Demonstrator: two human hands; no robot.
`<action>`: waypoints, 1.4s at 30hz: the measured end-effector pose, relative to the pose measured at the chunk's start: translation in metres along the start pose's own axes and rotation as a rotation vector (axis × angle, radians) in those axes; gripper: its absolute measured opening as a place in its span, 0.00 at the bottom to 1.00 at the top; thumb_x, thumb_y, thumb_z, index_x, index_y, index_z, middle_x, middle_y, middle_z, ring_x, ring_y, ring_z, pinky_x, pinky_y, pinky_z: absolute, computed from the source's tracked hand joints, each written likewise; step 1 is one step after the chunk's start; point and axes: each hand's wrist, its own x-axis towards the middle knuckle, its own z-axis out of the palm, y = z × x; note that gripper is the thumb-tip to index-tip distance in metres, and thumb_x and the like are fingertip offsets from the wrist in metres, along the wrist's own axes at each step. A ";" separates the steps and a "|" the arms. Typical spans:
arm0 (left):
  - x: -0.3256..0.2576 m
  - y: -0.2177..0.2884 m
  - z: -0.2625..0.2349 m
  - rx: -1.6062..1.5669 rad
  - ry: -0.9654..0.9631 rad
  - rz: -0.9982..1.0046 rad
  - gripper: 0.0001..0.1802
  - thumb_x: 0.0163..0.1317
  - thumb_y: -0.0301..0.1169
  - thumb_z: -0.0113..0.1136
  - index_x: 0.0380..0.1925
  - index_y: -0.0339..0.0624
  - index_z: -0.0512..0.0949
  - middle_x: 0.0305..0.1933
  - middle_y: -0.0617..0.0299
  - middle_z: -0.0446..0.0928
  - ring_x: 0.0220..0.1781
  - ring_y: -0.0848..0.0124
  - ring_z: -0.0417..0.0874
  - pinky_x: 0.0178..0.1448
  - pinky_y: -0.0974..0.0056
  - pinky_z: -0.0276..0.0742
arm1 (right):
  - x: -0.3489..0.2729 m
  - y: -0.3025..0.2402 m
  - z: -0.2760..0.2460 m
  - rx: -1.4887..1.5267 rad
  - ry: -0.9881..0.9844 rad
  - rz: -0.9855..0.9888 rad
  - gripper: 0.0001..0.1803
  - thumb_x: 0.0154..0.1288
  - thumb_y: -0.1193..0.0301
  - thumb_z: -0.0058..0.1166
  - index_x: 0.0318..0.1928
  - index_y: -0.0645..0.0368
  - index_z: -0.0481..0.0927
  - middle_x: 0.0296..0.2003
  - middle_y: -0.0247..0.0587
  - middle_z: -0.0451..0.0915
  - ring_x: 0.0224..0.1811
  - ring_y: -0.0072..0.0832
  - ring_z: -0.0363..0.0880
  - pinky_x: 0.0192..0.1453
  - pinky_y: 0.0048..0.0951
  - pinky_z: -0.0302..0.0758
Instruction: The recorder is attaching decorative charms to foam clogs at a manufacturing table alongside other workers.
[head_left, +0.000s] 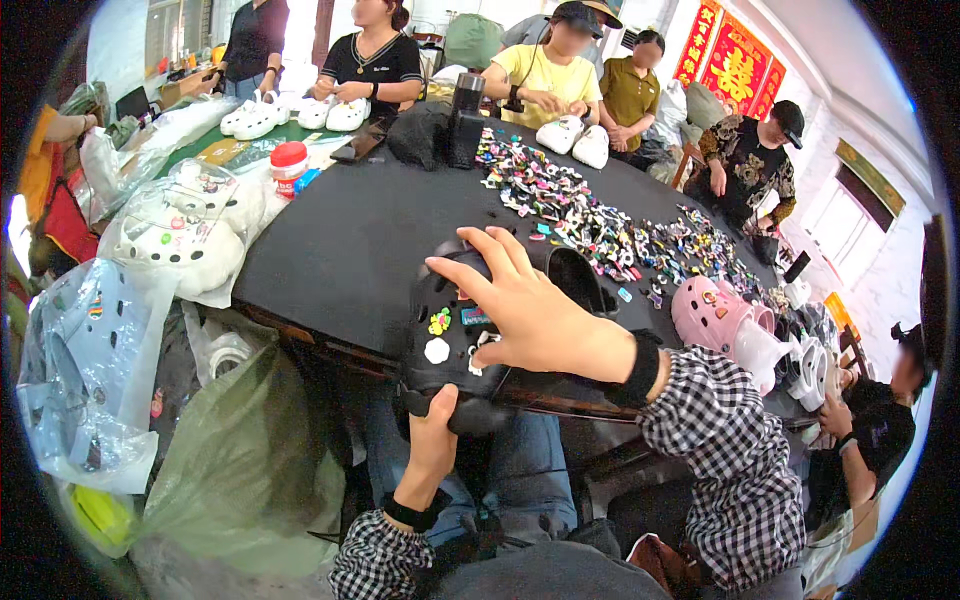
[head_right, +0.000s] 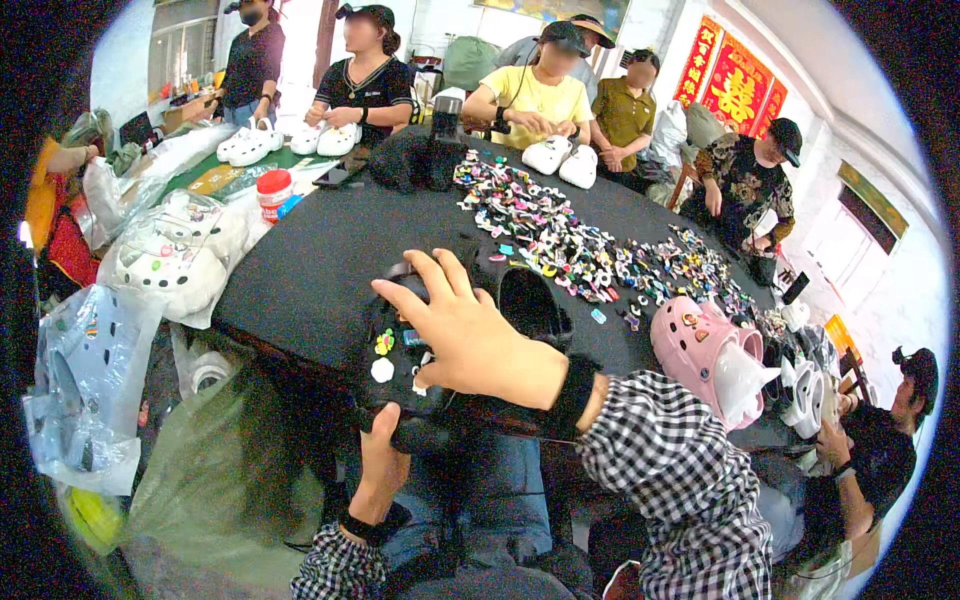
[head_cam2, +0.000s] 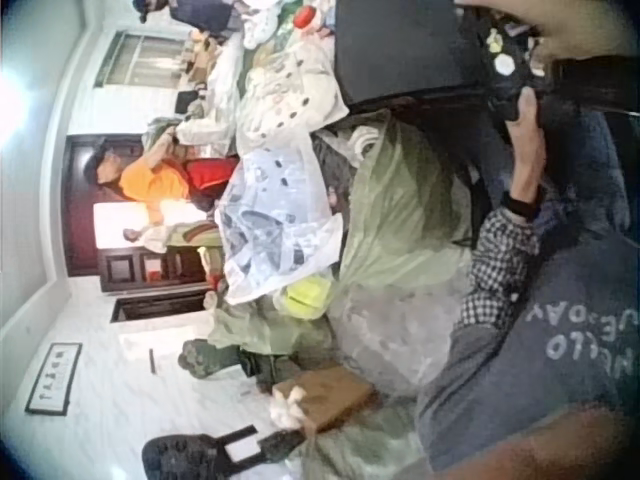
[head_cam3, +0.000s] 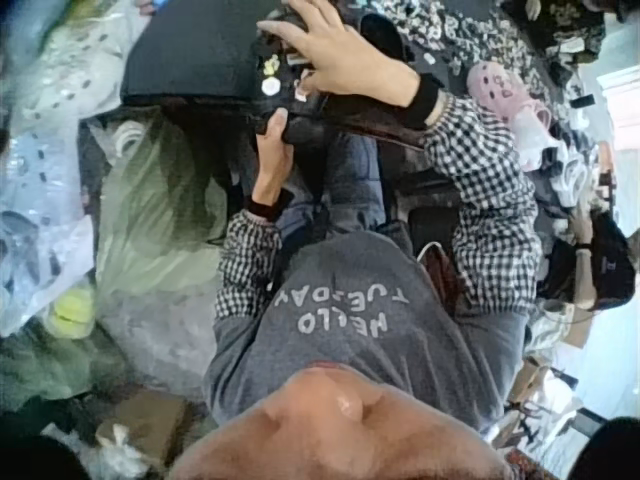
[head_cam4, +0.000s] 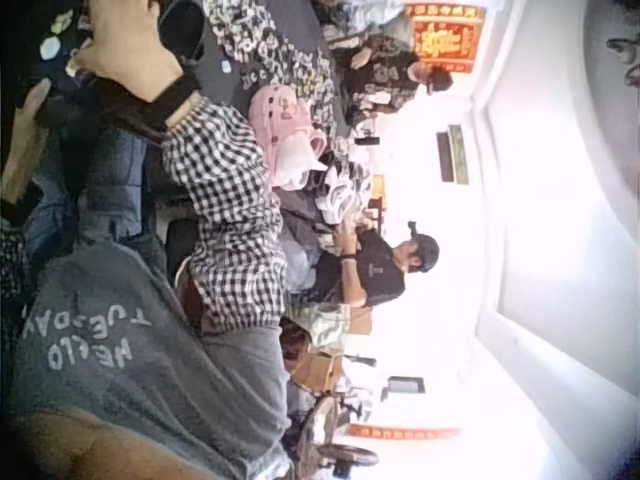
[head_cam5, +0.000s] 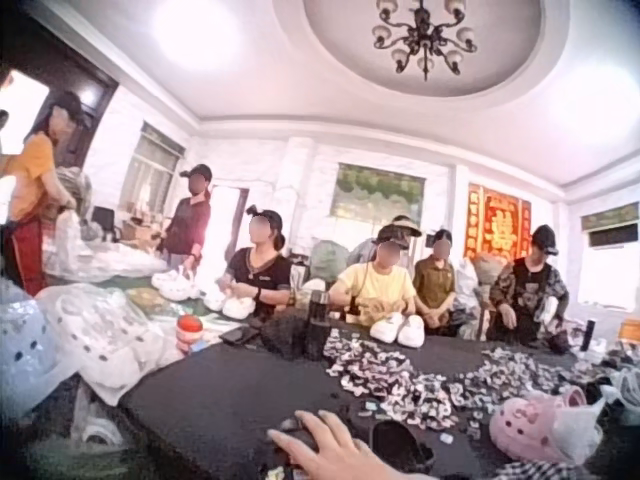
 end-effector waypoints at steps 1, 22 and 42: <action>0.001 -0.002 -0.003 -0.042 -0.037 0.017 0.21 0.66 0.25 0.53 0.59 0.37 0.70 0.57 0.58 0.75 0.56 0.66 0.79 0.61 0.60 0.77 | -0.001 0.005 -0.001 -0.002 0.007 -0.001 0.57 0.38 0.72 0.76 0.72 0.46 0.59 0.70 0.57 0.51 0.73 0.64 0.48 0.67 0.60 0.66; -0.002 0.018 0.012 0.036 -0.016 -0.030 0.21 0.73 0.36 0.47 0.60 0.37 0.69 0.58 0.58 0.76 0.57 0.67 0.78 0.62 0.57 0.75 | -0.149 0.028 -0.012 0.131 0.346 0.170 0.33 0.55 0.72 0.66 0.63 0.60 0.71 0.64 0.52 0.68 0.66 0.51 0.67 0.69 0.45 0.67; 0.006 0.075 0.078 0.193 -0.183 0.050 0.26 0.73 0.44 0.50 0.63 0.40 0.67 0.64 0.56 0.73 0.64 0.65 0.72 0.67 0.59 0.68 | -0.124 0.044 0.010 0.006 0.439 0.088 0.38 0.40 0.71 0.73 0.55 0.60 0.70 0.46 0.44 0.71 0.55 0.42 0.71 0.74 0.54 0.59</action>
